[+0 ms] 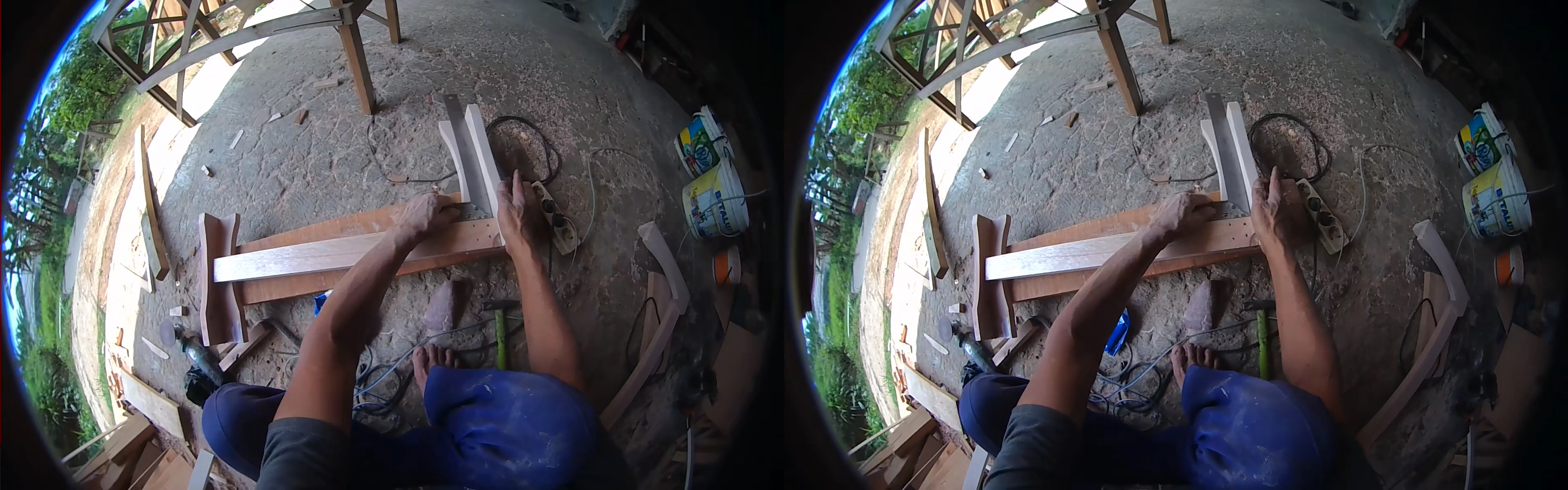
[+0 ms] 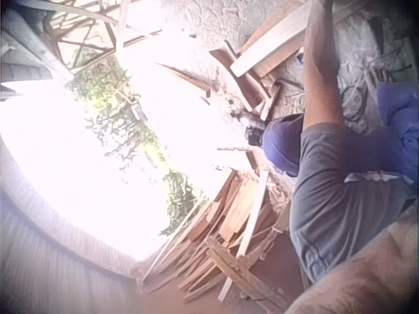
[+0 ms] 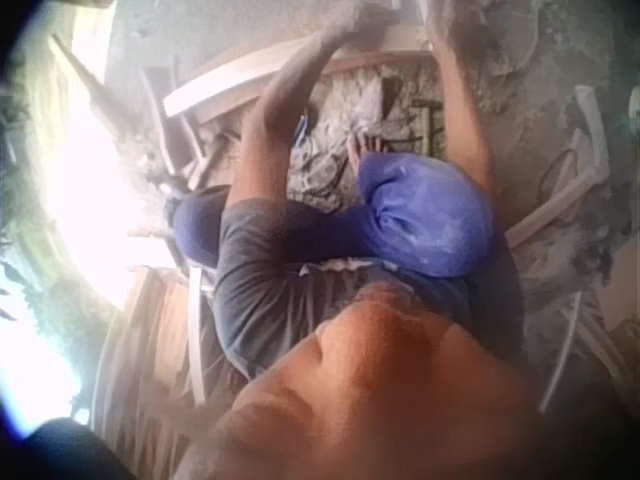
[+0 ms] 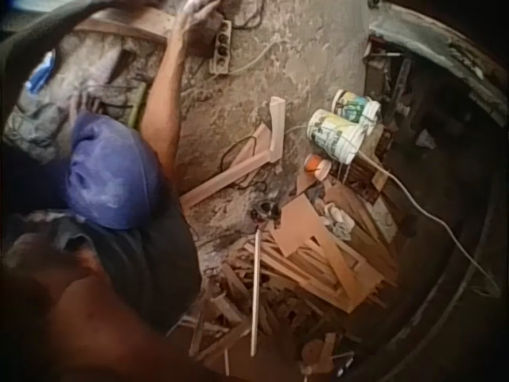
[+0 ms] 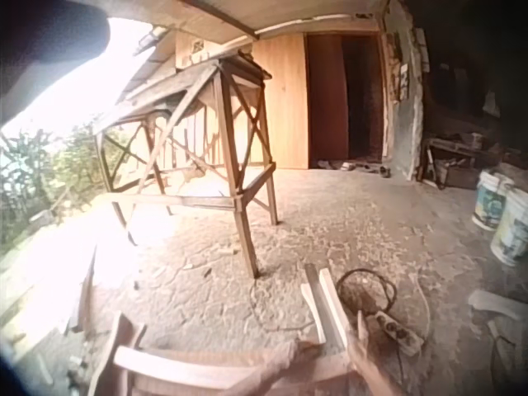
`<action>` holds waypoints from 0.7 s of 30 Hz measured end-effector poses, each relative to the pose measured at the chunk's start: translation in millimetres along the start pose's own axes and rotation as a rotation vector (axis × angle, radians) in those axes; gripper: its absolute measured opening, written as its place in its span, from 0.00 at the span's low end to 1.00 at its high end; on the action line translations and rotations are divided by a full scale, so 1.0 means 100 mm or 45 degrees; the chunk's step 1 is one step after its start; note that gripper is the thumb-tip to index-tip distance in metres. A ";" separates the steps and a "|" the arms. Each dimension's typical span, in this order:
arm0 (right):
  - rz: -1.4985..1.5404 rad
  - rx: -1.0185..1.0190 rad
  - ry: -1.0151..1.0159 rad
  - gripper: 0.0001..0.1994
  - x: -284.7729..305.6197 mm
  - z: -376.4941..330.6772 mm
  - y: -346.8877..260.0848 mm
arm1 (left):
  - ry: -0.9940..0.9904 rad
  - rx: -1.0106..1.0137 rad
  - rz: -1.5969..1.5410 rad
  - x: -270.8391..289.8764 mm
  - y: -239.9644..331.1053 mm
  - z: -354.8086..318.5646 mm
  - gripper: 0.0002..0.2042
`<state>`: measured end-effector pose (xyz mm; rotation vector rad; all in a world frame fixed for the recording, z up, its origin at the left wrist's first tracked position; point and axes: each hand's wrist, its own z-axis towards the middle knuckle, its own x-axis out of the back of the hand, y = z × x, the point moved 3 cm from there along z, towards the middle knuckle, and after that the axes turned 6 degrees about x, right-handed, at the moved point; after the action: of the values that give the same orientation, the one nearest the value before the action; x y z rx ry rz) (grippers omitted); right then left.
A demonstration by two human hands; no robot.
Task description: The person sits on the floor and assembles a wooden frame by joining curved pieces to a straight plank. They use a hammer to drive nails into the joints, frequently checking alignment and tapping the wood to ensure a tight fit.
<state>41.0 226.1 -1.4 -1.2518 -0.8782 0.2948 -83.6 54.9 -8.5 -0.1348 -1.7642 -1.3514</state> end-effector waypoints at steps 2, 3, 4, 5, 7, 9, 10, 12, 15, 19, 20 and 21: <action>-0.417 0.143 -0.142 0.37 -0.12 -0.22 -0.48 | 0.033 0.214 -0.044 0.21 -0.21 -0.19 0.15; -0.475 0.278 -0.126 0.36 -0.12 -0.26 -0.53 | 0.079 0.179 0.039 0.25 -0.29 -0.18 0.14; -0.593 0.220 -0.176 0.35 -0.10 -0.31 -0.67 | 0.145 0.168 0.033 0.25 -0.36 -0.20 0.14; -0.725 0.155 -0.225 0.35 -0.07 -0.34 -0.78 | 0.012 0.272 0.064 0.28 -0.32 -0.17 0.14; -0.898 0.232 -0.230 0.33 -0.05 -0.31 -0.73 | 0.108 0.187 0.243 0.44 -0.32 -0.22 0.15; -0.918 0.321 -0.209 0.32 -0.09 -0.24 -0.59 | 0.089 0.195 0.344 0.65 -0.47 -0.34 0.17; -0.898 0.278 -0.255 0.32 -0.15 -0.25 -0.61 | 0.116 0.150 0.477 0.88 -0.56 -0.49 0.18; -0.881 0.237 -0.279 0.31 -0.16 -0.24 -0.56 | 0.097 0.113 0.728 1.50 -0.59 -0.82 0.18; -0.839 0.267 -0.271 0.31 -0.11 -0.12 -0.35 | 0.047 0.225 0.980 2.47 -0.85 -1.54 0.17; -1.188 0.601 -0.267 0.32 -0.30 -0.35 -0.62 | -0.002 0.413 0.916 3.37 -1.36 -3.09 0.17; -1.236 0.671 -0.325 0.33 -0.37 -0.50 -0.83 | 0.197 0.779 0.728 3.32 -1.28 -3.35 0.21; -1.260 0.753 -0.390 0.33 -0.48 -0.65 -1.06 | 0.270 0.910 0.588 3.27 -1.36 -3.67 0.26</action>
<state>29.1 115.4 71.6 -0.1426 -1.4337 -0.0658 -148.4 -433.7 123.8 0.0018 -1.7856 -0.3548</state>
